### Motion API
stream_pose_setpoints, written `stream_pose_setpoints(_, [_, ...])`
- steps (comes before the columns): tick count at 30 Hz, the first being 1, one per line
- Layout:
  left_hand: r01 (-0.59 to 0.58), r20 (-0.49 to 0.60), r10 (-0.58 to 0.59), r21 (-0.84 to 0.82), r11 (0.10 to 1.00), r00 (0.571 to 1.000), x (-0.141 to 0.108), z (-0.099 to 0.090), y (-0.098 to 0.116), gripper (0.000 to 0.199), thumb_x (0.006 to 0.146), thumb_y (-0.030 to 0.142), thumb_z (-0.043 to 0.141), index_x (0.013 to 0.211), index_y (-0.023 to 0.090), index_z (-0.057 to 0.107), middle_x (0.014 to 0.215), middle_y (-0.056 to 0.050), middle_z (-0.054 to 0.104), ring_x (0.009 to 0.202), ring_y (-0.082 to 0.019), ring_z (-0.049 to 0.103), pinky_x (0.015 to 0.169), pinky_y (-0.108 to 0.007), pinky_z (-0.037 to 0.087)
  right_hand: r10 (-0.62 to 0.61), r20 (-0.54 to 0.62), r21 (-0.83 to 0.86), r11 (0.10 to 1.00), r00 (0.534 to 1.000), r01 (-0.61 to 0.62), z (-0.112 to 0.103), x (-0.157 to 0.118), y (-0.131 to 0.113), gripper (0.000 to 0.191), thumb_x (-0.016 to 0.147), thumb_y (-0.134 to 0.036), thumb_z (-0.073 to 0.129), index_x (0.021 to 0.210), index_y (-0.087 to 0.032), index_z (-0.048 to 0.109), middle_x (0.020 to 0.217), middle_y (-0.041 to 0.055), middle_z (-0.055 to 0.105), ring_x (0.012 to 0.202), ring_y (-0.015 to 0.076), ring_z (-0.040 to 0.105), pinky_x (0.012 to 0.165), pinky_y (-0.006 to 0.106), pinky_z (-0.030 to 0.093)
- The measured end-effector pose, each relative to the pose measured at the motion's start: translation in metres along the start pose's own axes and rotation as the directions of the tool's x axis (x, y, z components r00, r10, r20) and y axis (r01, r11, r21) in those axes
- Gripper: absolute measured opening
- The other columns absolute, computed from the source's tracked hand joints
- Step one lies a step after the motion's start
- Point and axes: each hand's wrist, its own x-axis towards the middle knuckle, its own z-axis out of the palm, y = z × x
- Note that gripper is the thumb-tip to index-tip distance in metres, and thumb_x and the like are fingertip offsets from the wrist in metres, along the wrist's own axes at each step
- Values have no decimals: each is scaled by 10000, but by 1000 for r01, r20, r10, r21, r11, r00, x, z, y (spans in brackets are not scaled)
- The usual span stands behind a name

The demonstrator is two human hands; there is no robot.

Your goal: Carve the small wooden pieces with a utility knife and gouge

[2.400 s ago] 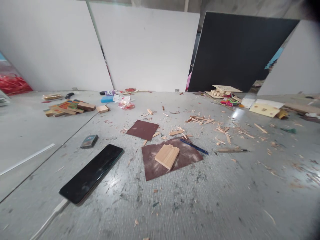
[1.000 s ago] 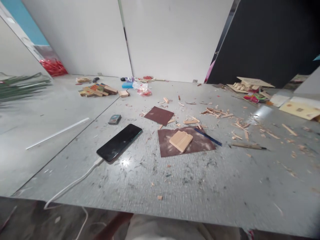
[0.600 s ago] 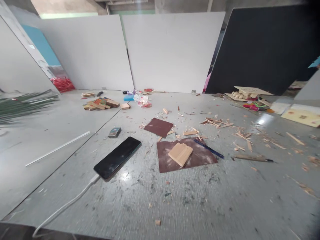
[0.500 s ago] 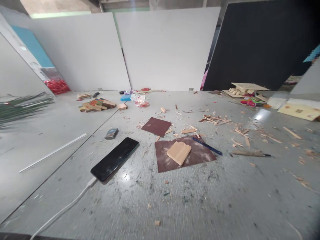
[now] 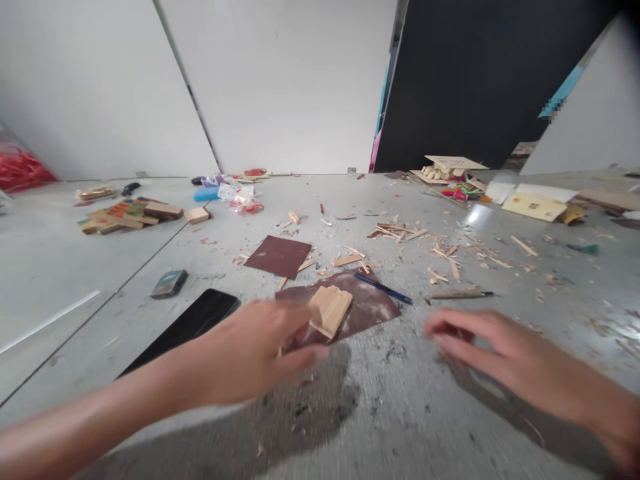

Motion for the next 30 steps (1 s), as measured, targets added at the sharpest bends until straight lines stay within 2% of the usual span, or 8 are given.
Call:
stream_pose_setpoints(3, [37, 17, -41, 207, 978, 999, 69, 11, 4, 482, 940, 581, 534, 958, 122, 680, 889, -163, 713, 805, -316, 683, 681, -375, 485, 3, -22, -190, 982, 1000, -8, 14, 62, 1, 195, 1022, -280, 519, 1081, -228, 697, 1038, 71, 756, 910, 260, 723, 801, 395, 561])
stream_pose_setpoints(5, [20, 32, -28, 231, 973, 999, 91, 25, 4, 488, 894, 607, 576, 859, 130, 674, 917, -184, 706, 827, -343, 682, 690, -400, 492, -16, -20, -199, 980, 1000, 12, 28, 86, 7, 181, 989, -247, 565, 1133, -211, 669, 1144, 102, 725, 987, 285, 710, 830, 424, 554])
stream_pose_setpoints(9, [95, -18, -94, 65, 993, 995, 92, 50, -5, 452, 789, 502, 660, 1060, 142, 634, 1031, -160, 687, 954, -365, 665, 814, -482, 531, -6, -3, -104, 995, 1000, 5, 52, 92, 23, 179, 958, -164, 521, 1091, -223, 626, 1067, 77, 720, 966, 252, 715, 807, 386, 554])
stream_pose_setpoints(13, [56, -85, -71, -168, 984, 994, 86, 60, -13, 643, 713, 373, 701, 1286, 140, 525, 1348, -225, 566, 1166, -387, 598, 956, -525, 500, 76, 21, -28, 997, 997, -76, 57, 86, 31, 256, 834, -92, 505, 1026, -239, 587, 923, 32, 743, 804, 214, 739, 690, 315, 543])
stream_pose_setpoints(17, [78, -92, -130, -436, 897, 987, 92, 57, -18, 442, 673, 256, 696, 1086, 187, 554, 1065, -99, 661, 879, -250, 644, 742, -362, 513, 29, -6, -23, 999, 1000, -29, 53, 90, 30, 184, 840, -110, 450, 923, -241, 550, 811, 22, 709, 695, 200, 706, 623, 298, 529])
stream_pose_setpoints(23, [281, 102, -331, -782, 557, 938, 97, 52, -28, 441, 684, 351, 858, 957, 177, 559, 767, 27, 607, 667, -136, 555, 586, -244, 429, -11, -152, 59, 998, 988, 20, 42, 89, 23, 224, 861, -151, 444, 965, -241, 621, 868, 66, 755, 776, 228, 734, 685, 303, 582])
stream_pose_setpoints(27, [216, 186, -222, -969, 121, 957, 97, 55, -26, 464, 709, 350, 879, 950, 165, 528, 751, 26, 614, 628, -111, 575, 582, -225, 463, -119, -165, 82, 988, 979, 134, 28, 77, 8, 219, 906, -197, 465, 952, -278, 662, 899, 59, 763, 802, 246, 736, 648, 315, 594])
stream_pose_setpoints(30, [156, 160, -111, -987, -40, 981, 95, 56, -20, 435, 744, 360, 863, 966, 154, 551, 802, -31, 696, 685, -138, 647, 638, -244, 501, -177, -270, 51, 979, 946, 197, 23, 71, -7, 243, 965, -298, 482, 1115, -283, 672, 1031, 84, 776, 902, 279, 748, 683, 348, 616])
